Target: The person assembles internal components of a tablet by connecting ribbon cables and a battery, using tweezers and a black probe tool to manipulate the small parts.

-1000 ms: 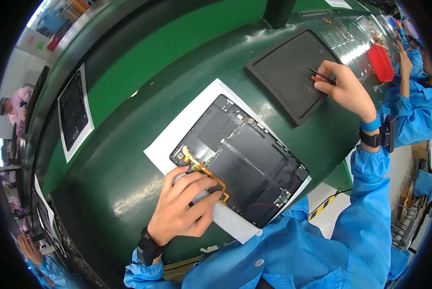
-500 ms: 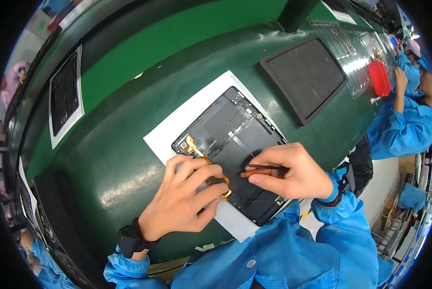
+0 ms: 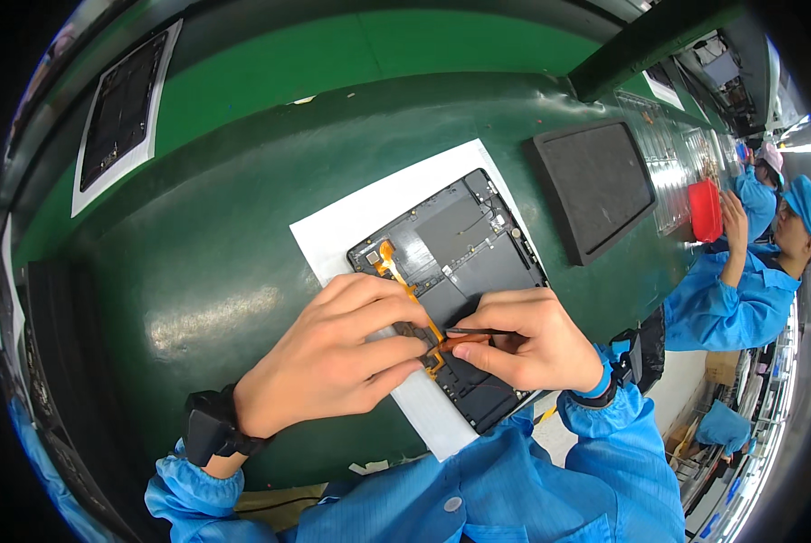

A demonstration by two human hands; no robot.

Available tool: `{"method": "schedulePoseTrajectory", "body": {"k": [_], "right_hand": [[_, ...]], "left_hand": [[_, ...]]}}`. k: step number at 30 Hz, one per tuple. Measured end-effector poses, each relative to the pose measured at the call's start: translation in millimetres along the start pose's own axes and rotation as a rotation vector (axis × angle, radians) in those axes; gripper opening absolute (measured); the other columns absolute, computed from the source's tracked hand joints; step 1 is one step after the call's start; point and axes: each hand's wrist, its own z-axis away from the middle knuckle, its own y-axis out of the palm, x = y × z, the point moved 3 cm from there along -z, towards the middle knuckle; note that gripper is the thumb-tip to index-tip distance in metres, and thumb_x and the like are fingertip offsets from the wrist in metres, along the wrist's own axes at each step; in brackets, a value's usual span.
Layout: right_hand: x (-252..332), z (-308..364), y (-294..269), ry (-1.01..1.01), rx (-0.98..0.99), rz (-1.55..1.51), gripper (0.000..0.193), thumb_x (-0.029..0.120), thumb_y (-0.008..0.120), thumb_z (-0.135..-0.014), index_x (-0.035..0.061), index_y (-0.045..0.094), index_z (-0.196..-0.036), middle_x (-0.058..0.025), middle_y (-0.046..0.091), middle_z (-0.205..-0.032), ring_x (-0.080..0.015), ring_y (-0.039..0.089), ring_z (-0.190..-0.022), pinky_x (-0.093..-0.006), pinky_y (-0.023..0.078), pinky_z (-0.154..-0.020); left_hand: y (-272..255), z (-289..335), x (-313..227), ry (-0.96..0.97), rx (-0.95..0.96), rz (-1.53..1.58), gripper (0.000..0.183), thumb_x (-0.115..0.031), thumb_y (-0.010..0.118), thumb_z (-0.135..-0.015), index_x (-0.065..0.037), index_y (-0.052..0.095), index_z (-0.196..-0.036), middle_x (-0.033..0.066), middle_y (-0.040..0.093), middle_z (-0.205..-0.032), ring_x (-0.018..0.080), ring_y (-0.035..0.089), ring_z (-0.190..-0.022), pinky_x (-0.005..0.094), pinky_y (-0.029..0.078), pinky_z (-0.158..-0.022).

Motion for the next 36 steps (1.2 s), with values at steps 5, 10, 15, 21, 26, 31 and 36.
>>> {"method": "schedulePoseTrajectory", "body": {"k": [5,10,15,21,26,31,36], "right_hand": [[-0.1,-2.3,1.6,-0.017,0.046,0.006,0.018,0.004,0.079,-0.083,-0.0031,0.074,-0.099,-0.0101,0.064,-0.076,-0.0170,0.056,-0.053,-0.0305,0.041,-0.049],[0.9,-1.5,9.9,-0.065,0.041,-0.068,0.019,0.002,0.080,-0.083,-0.0010,0.075,-0.101,-0.0102,0.066,-0.079,-0.0169,0.057,-0.052,-0.0309,0.043,-0.049],[8.8,-0.6,19.4,-0.202,0.032,0.104,0.020,-0.003,0.074,-0.081,-0.0038,0.071,-0.101,-0.0118,0.064,-0.078,-0.0214,0.061,-0.056,-0.0341,0.048,-0.050],[31.2,0.2,46.0,-0.462,0.040,0.690,0.028,0.003,0.064,-0.065,-0.0067,0.060,-0.090,-0.0080,0.045,-0.072,-0.0172,0.057,-0.055,-0.0331,0.046,-0.042],[21.0,-2.8,53.2,-0.495,0.006,0.731,0.023,0.005,0.066,-0.064,-0.0012,0.057,-0.084,-0.0057,0.045,-0.071,-0.0141,0.054,-0.052,-0.0308,0.043,-0.041],[21.6,0.8,56.0,-0.490,-0.062,0.831,0.021,0.005,0.065,-0.062,0.0022,0.056,-0.080,-0.0039,0.042,-0.068,-0.0143,0.052,-0.050,-0.0325,0.045,-0.042],[9.1,-7.7,5.1,-0.282,-0.063,0.270,0.009,0.002,0.064,-0.082,0.0000,0.068,-0.091,-0.0121,0.067,-0.076,-0.0228,0.066,-0.061,-0.0317,0.051,-0.052]], "left_hand": [[3.0,0.8,0.9,-0.010,0.022,-0.064,0.027,-0.008,0.086,-0.070,-0.009,0.076,-0.095,0.0040,0.070,-0.113,0.0281,0.063,-0.110,0.0431,0.049,-0.092],[5.2,3.0,14.7,-0.001,-0.008,0.070,0.022,-0.005,0.083,-0.076,-0.005,0.076,-0.097,0.0050,0.073,-0.109,0.0281,0.065,-0.108,0.0406,0.052,-0.090],[4.4,2.2,9.0,-0.040,-0.072,0.098,0.022,-0.002,0.081,-0.078,-0.001,0.074,-0.099,0.0078,0.074,-0.105,0.0298,0.066,-0.107,0.0412,0.055,-0.091],[5.0,2.7,22.3,-0.038,-0.092,0.139,0.021,0.002,0.079,-0.078,0.003,0.073,-0.098,0.0096,0.074,-0.104,0.0307,0.066,-0.105,0.0409,0.057,-0.088],[6.5,1.2,23.4,-0.034,-0.123,0.154,0.020,0.004,0.078,-0.077,0.003,0.074,-0.096,0.0104,0.074,-0.102,0.0305,0.067,-0.103,0.0403,0.058,-0.086],[4.8,-4.8,20.1,-0.027,-0.107,0.135,0.019,0.003,0.078,-0.077,0.003,0.074,-0.096,0.0106,0.075,-0.101,0.0308,0.068,-0.101,0.0401,0.058,-0.085],[7.6,-4.2,19.6,-0.064,-0.095,0.127,0.018,0.003,0.078,-0.077,0.001,0.074,-0.094,0.0088,0.074,-0.104,0.0301,0.066,-0.104,0.0407,0.056,-0.089]]}}
